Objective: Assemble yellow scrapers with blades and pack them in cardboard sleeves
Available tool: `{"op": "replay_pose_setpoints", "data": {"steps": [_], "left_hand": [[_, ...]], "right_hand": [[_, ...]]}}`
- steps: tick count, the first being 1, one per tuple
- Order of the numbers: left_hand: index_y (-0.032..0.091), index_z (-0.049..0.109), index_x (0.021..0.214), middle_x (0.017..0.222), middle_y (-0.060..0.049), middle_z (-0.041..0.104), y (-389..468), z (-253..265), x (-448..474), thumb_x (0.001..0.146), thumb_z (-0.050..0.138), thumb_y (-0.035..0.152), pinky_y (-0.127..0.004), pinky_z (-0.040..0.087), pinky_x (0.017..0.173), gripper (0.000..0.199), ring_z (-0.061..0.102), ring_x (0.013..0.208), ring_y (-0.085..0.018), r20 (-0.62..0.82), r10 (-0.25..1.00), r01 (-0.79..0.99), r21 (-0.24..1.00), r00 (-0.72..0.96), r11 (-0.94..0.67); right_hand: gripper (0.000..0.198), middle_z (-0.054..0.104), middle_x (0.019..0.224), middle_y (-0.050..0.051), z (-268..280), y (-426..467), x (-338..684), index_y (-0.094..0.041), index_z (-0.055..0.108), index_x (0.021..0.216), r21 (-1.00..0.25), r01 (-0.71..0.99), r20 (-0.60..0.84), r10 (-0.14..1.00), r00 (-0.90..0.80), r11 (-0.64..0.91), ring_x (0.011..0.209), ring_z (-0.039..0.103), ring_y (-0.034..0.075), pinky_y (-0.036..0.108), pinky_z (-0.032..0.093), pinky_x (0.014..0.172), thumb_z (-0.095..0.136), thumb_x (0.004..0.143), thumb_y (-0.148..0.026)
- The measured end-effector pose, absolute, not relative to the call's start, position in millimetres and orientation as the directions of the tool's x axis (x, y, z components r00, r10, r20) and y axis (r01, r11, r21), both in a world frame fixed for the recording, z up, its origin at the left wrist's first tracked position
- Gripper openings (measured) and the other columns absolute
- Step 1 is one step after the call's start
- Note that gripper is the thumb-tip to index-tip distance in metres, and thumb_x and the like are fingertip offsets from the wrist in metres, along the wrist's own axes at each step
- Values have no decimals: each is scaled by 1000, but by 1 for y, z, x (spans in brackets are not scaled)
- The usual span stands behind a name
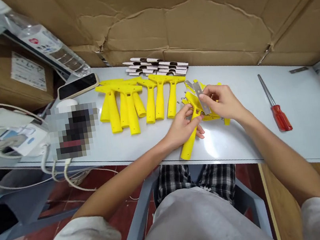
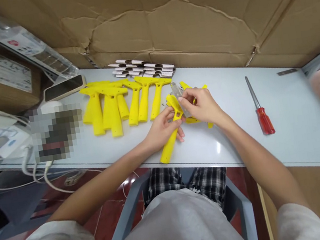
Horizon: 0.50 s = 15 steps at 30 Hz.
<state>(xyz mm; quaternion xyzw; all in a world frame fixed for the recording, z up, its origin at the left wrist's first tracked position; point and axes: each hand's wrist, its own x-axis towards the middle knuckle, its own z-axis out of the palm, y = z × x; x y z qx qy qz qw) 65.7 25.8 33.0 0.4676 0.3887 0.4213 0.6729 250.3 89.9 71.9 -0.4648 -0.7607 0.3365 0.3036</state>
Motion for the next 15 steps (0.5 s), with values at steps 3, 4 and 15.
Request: {"op": "replay_pose_setpoints", "data": {"steps": [3, 4, 15], "left_hand": [[19, 50, 119, 126, -13, 70, 25, 35, 66, 88, 81, 39, -30, 65, 49, 48, 72, 56, -11, -139, 926, -195, 956, 352, 218], [19, 50, 120, 126, -13, 70, 25, 37, 66, 88, 81, 40, -31, 66, 50, 49, 72, 56, -11, -144, 925, -192, 956, 353, 222], [21, 52, 117, 82, 0, 70, 28, 39, 64, 94, 74, 56, -32, 63, 46, 47, 71, 53, -17, -226, 938, -243, 925, 262, 291]], "right_hand": [[41, 69, 84, 5, 67, 94, 253, -13, 70, 85, -792, 500, 155, 908, -390, 349, 69, 51, 9, 26, 41, 68, 61, 96, -51], [40, 71, 89, 6, 66, 96, 254, -13, 73, 87, -791, 496, 163, 905, -393, 358, 73, 53, 10, 26, 42, 70, 62, 96, -50], [40, 61, 76, 2, 65, 96, 258, -14, 80, 98, -869, 382, 103, 872, -479, 313, 66, 47, 7, 24, 38, 64, 79, 85, -51]]}}
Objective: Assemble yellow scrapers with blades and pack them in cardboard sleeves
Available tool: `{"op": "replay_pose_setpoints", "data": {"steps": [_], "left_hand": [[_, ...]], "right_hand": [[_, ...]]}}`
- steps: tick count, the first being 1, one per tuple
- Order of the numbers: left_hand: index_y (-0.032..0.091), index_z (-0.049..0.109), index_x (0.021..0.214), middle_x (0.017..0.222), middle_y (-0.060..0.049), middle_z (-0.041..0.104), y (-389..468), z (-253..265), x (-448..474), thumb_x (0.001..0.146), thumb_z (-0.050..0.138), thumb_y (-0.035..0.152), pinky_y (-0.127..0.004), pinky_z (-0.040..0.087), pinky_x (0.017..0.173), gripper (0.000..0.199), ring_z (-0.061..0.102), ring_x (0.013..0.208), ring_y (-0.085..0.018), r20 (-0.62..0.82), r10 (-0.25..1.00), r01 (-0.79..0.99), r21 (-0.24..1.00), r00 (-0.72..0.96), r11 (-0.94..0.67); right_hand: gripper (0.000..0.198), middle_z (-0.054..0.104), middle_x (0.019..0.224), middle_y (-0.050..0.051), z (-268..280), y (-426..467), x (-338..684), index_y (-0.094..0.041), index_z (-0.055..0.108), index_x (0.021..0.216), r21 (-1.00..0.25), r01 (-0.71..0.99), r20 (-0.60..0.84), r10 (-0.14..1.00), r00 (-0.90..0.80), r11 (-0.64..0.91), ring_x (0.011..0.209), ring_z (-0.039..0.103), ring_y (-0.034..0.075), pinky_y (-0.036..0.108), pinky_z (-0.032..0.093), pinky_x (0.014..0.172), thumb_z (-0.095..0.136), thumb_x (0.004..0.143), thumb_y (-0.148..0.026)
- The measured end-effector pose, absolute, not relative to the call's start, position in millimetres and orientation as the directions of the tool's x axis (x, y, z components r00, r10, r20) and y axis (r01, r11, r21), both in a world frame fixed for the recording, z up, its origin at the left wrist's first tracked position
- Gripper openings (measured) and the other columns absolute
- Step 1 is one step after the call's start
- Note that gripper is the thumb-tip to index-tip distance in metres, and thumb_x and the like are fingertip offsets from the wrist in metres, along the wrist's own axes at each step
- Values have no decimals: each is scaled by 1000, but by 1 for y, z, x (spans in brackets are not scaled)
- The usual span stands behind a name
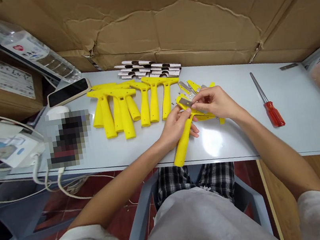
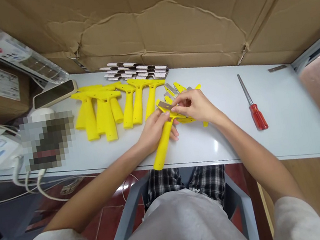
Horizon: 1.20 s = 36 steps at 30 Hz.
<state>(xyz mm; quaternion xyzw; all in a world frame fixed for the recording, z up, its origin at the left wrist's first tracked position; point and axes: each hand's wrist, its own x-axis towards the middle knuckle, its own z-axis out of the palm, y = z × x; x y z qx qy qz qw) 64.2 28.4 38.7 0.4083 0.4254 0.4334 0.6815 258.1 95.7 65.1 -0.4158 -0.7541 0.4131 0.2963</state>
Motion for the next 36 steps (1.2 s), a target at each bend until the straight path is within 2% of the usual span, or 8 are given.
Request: {"op": "replay_pose_setpoints", "data": {"steps": [4, 9, 14, 17, 21, 28, 32, 36], "left_hand": [[21, 53, 109, 68, 2, 67, 28, 41, 66, 93, 71, 65, -30, 61, 45, 50, 68, 49, -17, -257, 943, -232, 924, 210, 303], [21, 56, 98, 65, 2, 67, 27, 46, 72, 93, 73, 61, -23, 51, 39, 43, 62, 45, -13, -282, 945, -249, 915, 166, 317], [20, 59, 86, 62, -1, 68, 30, 55, 79, 89, 75, 65, -20, 43, 34, 48, 57, 40, -11, -286, 885, -260, 882, 368, 394], [18, 63, 77, 57, -4, 67, 35, 62, 83, 85, 76, 70, -22, 39, 30, 54, 53, 34, -12, -248, 748, -218, 859, 615, 464], [16, 68, 74, 58, -7, 69, 45, 64, 85, 85, 76, 70, -23, 37, 27, 56, 53, 33, -13, -227, 603, -179, 824, 765, 538], [23, 62, 96, 59, -1, 72, 51, 50, 80, 87, 78, 63, -22, 44, 31, 44, 54, 33, -14, -262, 696, -207, 833, 669, 513], [23, 57, 96, 62, -2, 73, 50, 53, 76, 87, 80, 63, -22, 45, 32, 47, 58, 37, -15, -287, 755, -230, 836, 589, 498], [19, 60, 90, 67, -4, 73, 51, 59, 75, 89, 78, 62, -23, 50, 37, 47, 63, 44, -14, -284, 813, -170, 892, 509, 418]], "right_hand": [[52, 63, 74, 2, 65, 92, 255, -11, 73, 91, -917, 324, 46, 867, -496, 234, 65, 51, 7, 22, 39, 62, 88, 76, -59], [63, 69, 81, 6, 67, 95, 256, -12, 76, 90, -922, 295, 84, 876, -476, 249, 69, 53, 8, 23, 42, 64, 76, 84, -74], [88, 74, 107, 14, 71, 99, 249, -15, 75, 108, -999, -37, -18, 910, -415, -37, 98, 70, 18, 29, 58, 87, 53, 84, -96], [97, 76, 112, 15, 71, 93, 240, -16, 74, 116, -955, -116, -154, 794, -588, -272, 108, 72, 22, 34, 60, 95, 43, 83, -102], [100, 76, 96, 15, 70, 86, 233, -14, 77, 109, -887, 15, -302, 556, -774, -461, 98, 72, 24, 34, 61, 85, 38, 83, -103], [101, 73, 94, 14, 65, 96, 245, -16, 78, 106, -928, -37, -253, 698, -670, -372, 104, 70, 26, 35, 61, 87, 39, 79, -106], [85, 74, 113, 12, 66, 95, 249, -18, 77, 117, -921, -112, -220, 733, -643, -374, 115, 69, 25, 36, 61, 95, 52, 87, -94], [70, 71, 131, 13, 68, 92, 256, -20, 73, 127, -933, -169, -148, 766, -626, -318, 114, 71, 25, 37, 63, 86, 61, 93, -79]]}}
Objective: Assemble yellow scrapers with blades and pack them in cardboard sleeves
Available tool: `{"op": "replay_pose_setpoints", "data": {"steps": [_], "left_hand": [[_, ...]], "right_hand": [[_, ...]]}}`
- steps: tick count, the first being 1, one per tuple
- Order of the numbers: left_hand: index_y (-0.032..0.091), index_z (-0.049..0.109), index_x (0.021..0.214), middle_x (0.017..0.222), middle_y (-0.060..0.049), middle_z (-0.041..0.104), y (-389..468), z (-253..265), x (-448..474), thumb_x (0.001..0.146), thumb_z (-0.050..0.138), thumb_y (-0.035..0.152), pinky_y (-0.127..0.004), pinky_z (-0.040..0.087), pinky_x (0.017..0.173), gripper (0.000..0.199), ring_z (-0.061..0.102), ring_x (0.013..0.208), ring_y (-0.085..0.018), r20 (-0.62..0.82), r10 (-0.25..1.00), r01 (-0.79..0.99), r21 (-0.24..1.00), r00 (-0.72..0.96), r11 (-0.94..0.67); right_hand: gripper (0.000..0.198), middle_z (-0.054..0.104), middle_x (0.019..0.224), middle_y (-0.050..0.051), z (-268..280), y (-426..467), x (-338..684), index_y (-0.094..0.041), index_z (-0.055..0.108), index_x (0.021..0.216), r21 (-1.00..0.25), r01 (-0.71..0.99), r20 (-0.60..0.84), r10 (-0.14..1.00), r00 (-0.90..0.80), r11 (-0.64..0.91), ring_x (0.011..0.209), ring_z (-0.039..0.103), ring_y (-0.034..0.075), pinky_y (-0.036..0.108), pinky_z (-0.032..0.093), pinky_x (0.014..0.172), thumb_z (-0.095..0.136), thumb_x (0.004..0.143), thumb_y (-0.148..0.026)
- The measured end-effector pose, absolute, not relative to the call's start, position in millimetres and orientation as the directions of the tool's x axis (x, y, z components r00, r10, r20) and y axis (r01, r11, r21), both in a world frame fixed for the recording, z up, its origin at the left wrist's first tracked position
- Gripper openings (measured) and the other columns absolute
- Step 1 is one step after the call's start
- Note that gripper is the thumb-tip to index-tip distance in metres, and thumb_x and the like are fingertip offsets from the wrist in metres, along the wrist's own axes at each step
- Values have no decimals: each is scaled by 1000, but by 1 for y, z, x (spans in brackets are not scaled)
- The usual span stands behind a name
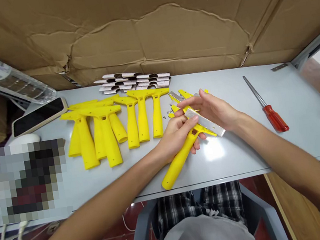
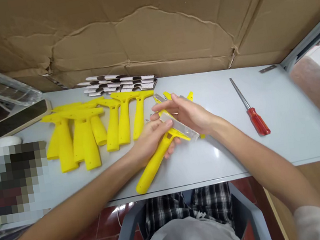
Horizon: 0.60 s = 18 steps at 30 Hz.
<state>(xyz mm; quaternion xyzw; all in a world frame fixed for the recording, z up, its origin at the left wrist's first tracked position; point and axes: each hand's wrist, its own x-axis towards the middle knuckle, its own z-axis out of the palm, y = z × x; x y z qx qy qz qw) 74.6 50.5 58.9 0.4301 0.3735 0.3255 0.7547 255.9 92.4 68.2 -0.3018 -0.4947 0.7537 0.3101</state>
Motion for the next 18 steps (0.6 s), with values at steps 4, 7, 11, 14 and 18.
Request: {"op": "replay_pose_setpoints", "data": {"steps": [4, 7, 11, 14, 18], "left_hand": [[20, 61, 94, 64, -1, 68, 52, 59, 74, 91, 77, 62, -25, 52, 41, 45, 64, 47, -15, -246, 931, -203, 931, 270, 305], [20, 62, 100, 63, 2, 64, 52, 54, 75, 92, 76, 63, -24, 51, 41, 45, 63, 46, -14, -221, 964, -217, 944, 147, 249], [20, 60, 103, 71, 2, 66, 51, 48, 77, 90, 80, 62, -24, 52, 40, 48, 61, 45, -12, -202, 976, -236, 948, 76, 215], [21, 60, 109, 83, 0, 71, 49, 47, 79, 86, 84, 61, -25, 57, 44, 52, 67, 53, -13, -166, 986, -261, 950, 33, 169], [19, 62, 107, 82, -1, 71, 45, 52, 81, 84, 87, 58, -22, 53, 41, 52, 68, 54, -13, -172, 984, -268, 947, 42, 177]], "right_hand": [[60, 72, 130, 11, 69, 92, 271, -21, 72, 130, -977, -94, -110, 834, -540, -190, 111, 74, 22, 37, 65, 89, 76, 90, -66], [58, 76, 107, 9, 70, 89, 281, -17, 75, 124, -992, 44, -125, 865, -486, -119, 90, 76, 17, 34, 65, 84, 86, 84, -57], [56, 70, 72, 4, 67, 85, 281, -11, 77, 110, -985, 112, -164, 892, -422, -129, 60, 66, 12, 29, 60, 62, 94, 75, -52], [57, 68, 68, 4, 63, 81, 275, -11, 77, 106, -988, 73, -153, 921, -357, -136, 57, 63, 12, 27, 58, 56, 94, 73, -54], [59, 68, 67, 4, 60, 75, 272, -10, 77, 111, -988, 43, -155, 936, -316, -150, 56, 64, 11, 25, 57, 54, 92, 76, -55]]}}
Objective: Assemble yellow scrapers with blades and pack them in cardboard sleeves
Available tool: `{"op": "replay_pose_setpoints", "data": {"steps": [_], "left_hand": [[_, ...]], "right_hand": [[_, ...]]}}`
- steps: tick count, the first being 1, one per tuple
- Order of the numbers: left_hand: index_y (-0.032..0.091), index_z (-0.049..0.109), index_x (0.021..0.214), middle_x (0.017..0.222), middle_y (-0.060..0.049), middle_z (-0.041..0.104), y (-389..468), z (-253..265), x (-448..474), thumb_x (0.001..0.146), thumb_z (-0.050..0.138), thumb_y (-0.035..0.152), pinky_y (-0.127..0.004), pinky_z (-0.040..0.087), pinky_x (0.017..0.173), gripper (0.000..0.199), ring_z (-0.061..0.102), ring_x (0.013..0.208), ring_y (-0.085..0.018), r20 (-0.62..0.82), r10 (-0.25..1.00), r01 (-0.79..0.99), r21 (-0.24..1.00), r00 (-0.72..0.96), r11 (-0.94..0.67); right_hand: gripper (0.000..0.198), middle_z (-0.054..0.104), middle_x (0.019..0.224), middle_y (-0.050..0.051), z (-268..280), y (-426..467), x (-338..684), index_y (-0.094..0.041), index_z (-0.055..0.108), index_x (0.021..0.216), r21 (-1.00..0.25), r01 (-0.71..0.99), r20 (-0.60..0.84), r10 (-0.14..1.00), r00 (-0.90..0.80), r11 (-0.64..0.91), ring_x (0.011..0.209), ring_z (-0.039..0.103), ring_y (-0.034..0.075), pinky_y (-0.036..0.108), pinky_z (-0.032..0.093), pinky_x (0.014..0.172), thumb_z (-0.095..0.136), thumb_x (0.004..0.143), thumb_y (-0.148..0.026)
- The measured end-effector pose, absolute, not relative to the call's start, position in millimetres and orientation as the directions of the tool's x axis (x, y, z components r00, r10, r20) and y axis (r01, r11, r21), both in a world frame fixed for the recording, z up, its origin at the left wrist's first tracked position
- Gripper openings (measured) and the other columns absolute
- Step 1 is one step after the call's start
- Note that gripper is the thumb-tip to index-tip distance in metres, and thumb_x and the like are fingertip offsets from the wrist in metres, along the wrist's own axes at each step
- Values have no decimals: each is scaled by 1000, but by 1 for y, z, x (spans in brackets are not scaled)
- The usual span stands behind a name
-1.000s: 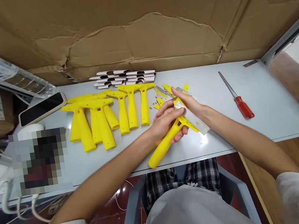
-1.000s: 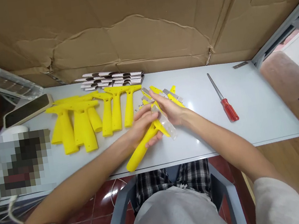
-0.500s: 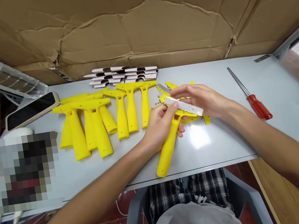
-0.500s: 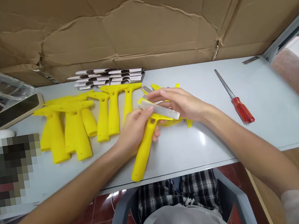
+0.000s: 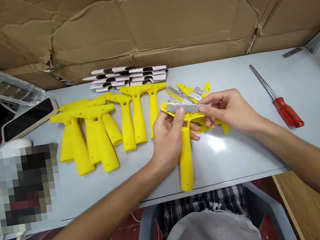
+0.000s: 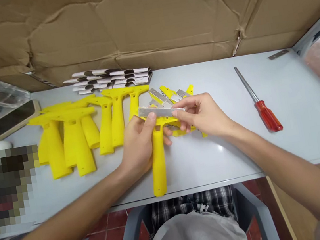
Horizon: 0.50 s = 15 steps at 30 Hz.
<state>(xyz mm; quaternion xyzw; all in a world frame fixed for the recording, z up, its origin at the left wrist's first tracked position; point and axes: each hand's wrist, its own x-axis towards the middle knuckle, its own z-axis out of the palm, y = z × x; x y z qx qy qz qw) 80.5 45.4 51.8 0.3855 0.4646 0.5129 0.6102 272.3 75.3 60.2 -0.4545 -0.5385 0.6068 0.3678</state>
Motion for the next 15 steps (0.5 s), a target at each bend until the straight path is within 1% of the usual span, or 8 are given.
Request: {"op": "replay_pose_setpoints", "data": {"steps": [2, 6, 11, 15], "left_hand": [[19, 63, 105, 79, 0, 71, 43, 55, 81, 83, 89, 54, -22, 51, 40, 49, 66, 51, -12, -186, 981, -268, 944, 52, 194], [17, 66, 97, 72, 1, 70, 40, 59, 81, 79, 93, 44, -22, 53, 43, 42, 63, 48, -11, -209, 974, -254, 941, 81, 223], [17, 69, 92, 67, 1, 69, 38, 60, 80, 78, 94, 43, -22, 52, 44, 39, 61, 48, -11, -231, 968, -255, 934, 101, 250], [16, 70, 94, 63, 1, 69, 38, 59, 81, 78, 94, 43, -21, 50, 43, 39, 60, 47, -11, -232, 967, -243, 937, 108, 252]], "right_hand": [[60, 67, 66, 4, 60, 73, 272, -10, 77, 111, -985, 42, -174, 934, -310, -170, 55, 63, 11, 25, 57, 53, 92, 76, -55], [58, 67, 66, 3, 61, 72, 273, -10, 77, 109, -979, 46, -204, 925, -321, -200, 52, 61, 10, 24, 56, 52, 93, 75, -54], [58, 67, 66, 3, 62, 72, 273, -11, 75, 111, -974, 64, -228, 919, -323, -219, 52, 61, 10, 24, 56, 52, 92, 76, -54], [58, 66, 64, 1, 62, 71, 272, -12, 72, 109, -980, 51, -198, 928, -317, -192, 50, 61, 10, 23, 53, 49, 93, 75, -54]]}}
